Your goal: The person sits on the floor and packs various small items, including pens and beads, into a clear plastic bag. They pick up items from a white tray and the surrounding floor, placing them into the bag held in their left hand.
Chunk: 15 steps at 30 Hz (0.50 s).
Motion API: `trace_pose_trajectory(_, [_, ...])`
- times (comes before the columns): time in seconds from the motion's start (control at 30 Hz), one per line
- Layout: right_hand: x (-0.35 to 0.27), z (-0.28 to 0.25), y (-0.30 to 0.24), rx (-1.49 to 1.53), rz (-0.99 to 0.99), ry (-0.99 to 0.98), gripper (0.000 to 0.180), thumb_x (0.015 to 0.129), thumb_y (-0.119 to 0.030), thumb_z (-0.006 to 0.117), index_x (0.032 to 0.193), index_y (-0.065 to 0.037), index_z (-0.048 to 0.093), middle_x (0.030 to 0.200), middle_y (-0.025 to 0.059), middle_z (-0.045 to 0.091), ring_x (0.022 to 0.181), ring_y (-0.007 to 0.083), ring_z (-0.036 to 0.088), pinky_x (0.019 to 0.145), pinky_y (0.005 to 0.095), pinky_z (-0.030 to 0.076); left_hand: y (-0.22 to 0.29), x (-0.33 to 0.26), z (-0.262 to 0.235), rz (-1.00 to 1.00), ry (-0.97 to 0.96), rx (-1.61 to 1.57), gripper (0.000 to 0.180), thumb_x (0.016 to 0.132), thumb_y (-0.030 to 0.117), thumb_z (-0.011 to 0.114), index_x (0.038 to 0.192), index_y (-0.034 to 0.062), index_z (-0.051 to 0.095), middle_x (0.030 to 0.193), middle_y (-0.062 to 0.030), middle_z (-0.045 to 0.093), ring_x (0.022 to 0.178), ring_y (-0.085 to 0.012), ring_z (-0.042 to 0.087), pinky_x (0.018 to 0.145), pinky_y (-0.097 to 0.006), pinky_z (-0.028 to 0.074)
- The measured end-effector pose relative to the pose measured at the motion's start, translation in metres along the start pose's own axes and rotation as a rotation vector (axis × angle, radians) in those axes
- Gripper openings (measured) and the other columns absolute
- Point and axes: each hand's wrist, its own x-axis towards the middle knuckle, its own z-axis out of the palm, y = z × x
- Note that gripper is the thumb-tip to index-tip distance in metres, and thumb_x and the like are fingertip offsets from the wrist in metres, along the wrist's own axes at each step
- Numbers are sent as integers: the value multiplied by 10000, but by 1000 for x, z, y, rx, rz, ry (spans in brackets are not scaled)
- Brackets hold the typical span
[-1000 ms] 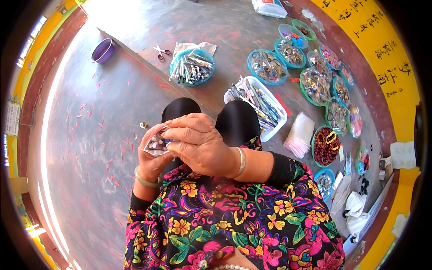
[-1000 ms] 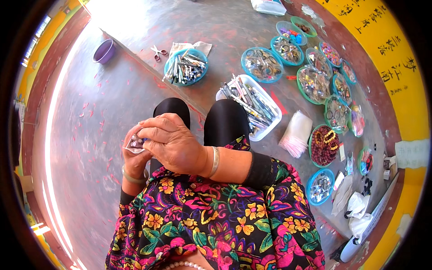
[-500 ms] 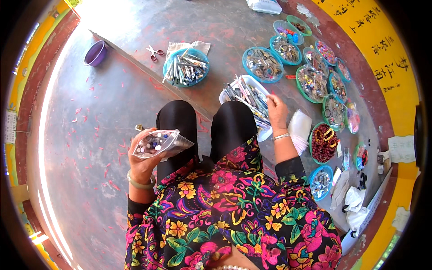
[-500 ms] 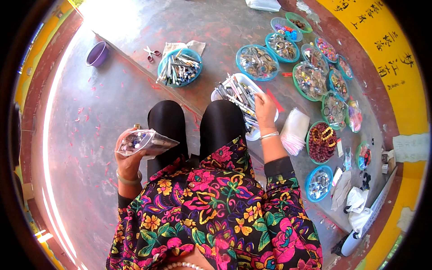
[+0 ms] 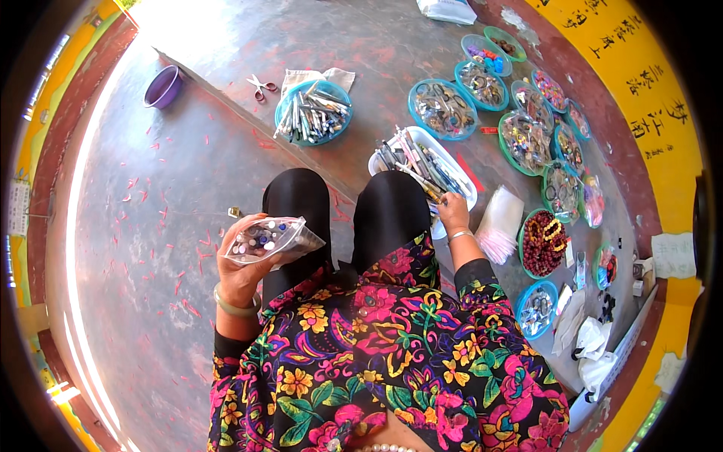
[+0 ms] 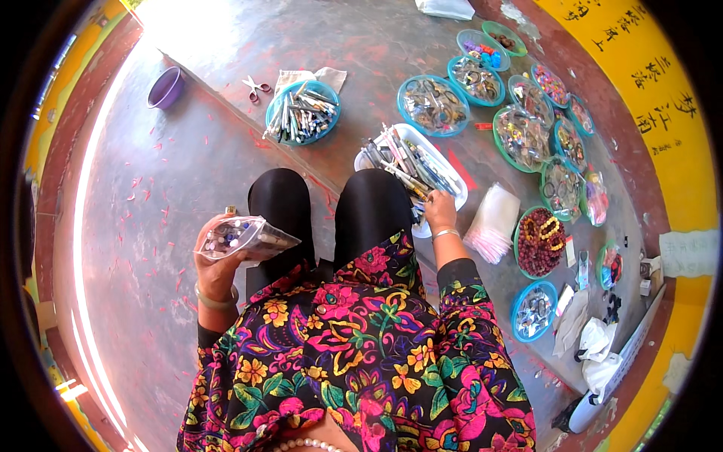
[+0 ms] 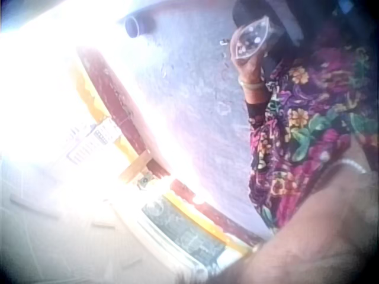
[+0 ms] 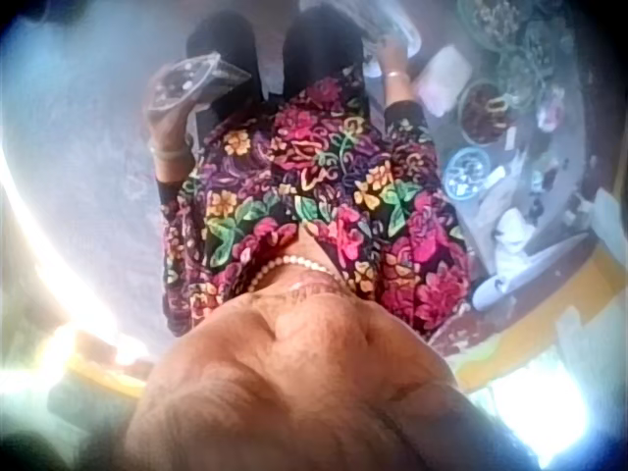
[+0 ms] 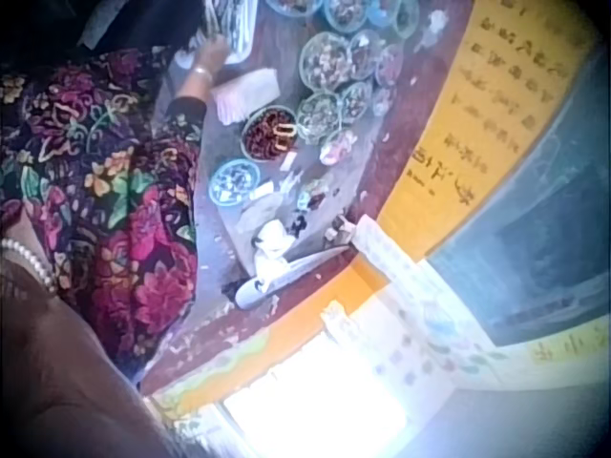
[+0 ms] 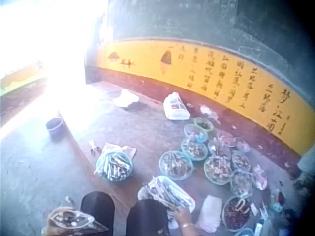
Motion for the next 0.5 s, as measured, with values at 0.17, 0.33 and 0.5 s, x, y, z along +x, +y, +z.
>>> trace_pose_trajectory(0.17, [-1, -26, -15, 261, 150, -67, 161, 701, -165, 655, 831, -77, 620, 806, 142, 647, 749, 328, 619, 701, 372, 491, -2, -2, -1, -8, 11, 17, 602, 647, -19, 761, 1188, -73, 503, 1143, -154, 572, 1034, -235, 586, 904, -348, 476])
trace_pose_trajectory(0.33, [1, -33, 8, 1007, 343, 12, 155, 820, -101, 660, 943, -16, 614, 783, 23, 637, 653, 128, 600, 626, 222, 477, 2, 3, 5, -26, 9, 2, 601, 647, -31, 748, 1194, -70, 505, 1137, -150, 581, 1031, -224, 585, 897, -334, 474])
trace_pose_trajectory(0.5, [0, -76, -27, 1342, 319, 103, 148, 816, -76, 670, 949, -25, 626, 857, 53, 636, 701, 135, 624, 644, 232, 502, -4, -1, -4, -11, -53, 27, 613, 652, -42, 750, 1212, -50, 502, 1140, -117, 590, 1034, -184, 578, 890, -313, 474])
